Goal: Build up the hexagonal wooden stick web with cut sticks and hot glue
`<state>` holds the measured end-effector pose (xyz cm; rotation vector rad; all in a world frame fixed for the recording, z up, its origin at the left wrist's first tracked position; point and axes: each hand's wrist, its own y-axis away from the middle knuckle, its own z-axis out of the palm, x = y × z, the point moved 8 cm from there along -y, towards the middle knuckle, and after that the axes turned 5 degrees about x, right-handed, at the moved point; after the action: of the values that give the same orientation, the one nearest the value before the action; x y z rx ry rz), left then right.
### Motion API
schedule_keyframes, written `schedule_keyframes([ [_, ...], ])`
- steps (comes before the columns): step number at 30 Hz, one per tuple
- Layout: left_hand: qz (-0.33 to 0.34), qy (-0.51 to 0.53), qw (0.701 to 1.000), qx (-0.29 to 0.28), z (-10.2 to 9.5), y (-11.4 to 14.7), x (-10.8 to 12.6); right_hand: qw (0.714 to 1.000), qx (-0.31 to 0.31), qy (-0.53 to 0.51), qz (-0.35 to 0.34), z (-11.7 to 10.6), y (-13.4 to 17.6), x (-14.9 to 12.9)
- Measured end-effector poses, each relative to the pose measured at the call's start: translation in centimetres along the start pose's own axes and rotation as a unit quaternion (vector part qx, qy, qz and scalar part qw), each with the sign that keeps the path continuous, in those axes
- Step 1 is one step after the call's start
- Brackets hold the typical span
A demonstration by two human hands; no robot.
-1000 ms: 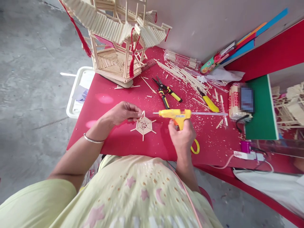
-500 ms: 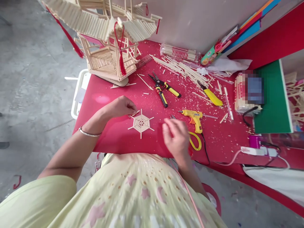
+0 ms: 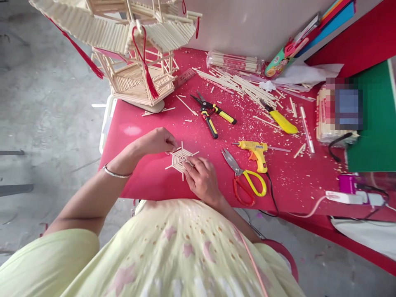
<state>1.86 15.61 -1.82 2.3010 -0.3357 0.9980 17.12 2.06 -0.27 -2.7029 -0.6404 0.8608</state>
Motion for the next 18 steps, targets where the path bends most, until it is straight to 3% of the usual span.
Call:
schedule_keyframes([
  [18,0.025,-0.056,0.998,0.020,0.1,0.5,1.6,1.000,-0.003,0.003,0.009,0.1,0.1,-0.1],
])
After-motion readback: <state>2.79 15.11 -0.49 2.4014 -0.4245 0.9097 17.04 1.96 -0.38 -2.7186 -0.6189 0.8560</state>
